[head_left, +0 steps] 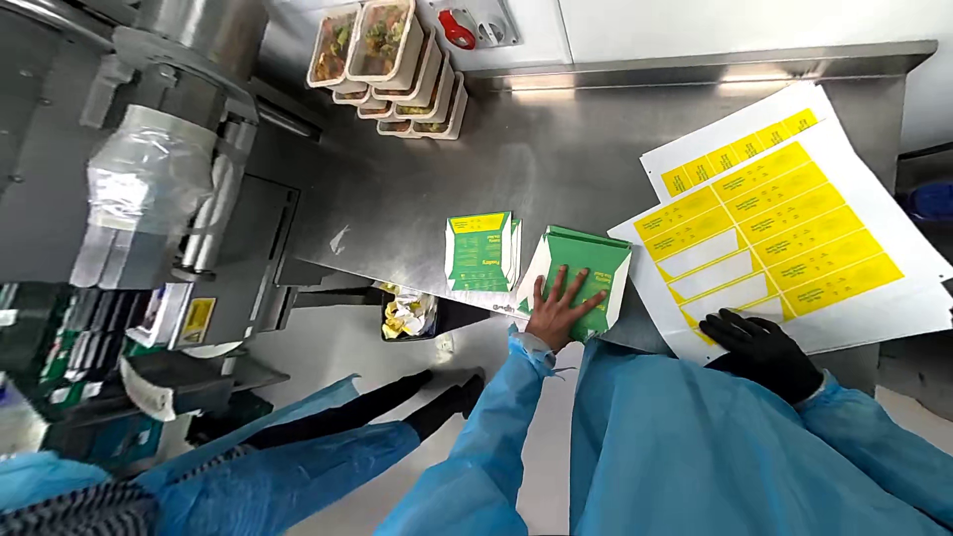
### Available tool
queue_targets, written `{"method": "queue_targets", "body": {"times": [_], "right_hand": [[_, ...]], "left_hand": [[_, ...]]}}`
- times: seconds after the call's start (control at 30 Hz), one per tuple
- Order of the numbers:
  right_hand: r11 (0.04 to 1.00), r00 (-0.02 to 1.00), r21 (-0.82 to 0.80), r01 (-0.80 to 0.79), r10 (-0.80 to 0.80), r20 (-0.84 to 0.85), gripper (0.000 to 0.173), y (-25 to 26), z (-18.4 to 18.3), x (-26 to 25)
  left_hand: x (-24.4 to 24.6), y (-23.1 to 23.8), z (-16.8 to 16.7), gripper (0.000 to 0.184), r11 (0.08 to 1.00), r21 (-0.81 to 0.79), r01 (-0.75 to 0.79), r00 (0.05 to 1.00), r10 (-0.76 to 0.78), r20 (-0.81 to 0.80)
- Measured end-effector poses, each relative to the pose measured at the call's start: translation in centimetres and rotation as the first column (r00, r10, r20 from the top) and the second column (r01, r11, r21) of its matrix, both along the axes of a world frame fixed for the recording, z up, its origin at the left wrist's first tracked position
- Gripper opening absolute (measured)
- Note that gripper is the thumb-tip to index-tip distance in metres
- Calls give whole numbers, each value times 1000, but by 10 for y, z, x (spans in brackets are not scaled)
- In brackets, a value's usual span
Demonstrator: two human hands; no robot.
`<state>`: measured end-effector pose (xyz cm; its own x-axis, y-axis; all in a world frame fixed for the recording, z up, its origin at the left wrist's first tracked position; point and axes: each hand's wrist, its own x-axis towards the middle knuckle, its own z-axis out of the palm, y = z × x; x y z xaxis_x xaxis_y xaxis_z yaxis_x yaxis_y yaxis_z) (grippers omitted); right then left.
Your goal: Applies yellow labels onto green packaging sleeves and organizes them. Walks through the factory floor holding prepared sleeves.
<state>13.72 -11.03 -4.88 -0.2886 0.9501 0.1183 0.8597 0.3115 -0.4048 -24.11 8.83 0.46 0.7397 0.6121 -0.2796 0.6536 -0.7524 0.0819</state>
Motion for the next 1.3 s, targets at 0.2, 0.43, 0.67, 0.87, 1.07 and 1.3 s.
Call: {"method": "queue_targets", "body": {"times": [0.2,0.43,0.67,0.87,1.07,1.3], "right_hand": [[999,999,32,-27,28,-39,41,10,7,8],[996,993,62,-60,65,-98,31,15,11,9],[995,991,76,-57,65,-113,34,11,-1,13],[995,987,85,-49,62,-150,33,12,-7,15],[992,988,106,-68,82,-129,32,13,-7,17],[990,991,134,-49,65,-116,32,12,-14,15]], "left_hand": [[10,2,15,118,996,-69,-56,995,50,-83],[4,18,47,85,967,-252,-22,995,-3,-96],[-22,20,119,23,969,-151,-195,902,238,360],[-23,20,146,18,857,-285,-430,656,513,553],[-18,18,139,18,818,-381,-431,620,575,534],[-22,18,127,23,921,-124,-370,686,361,631]]}}
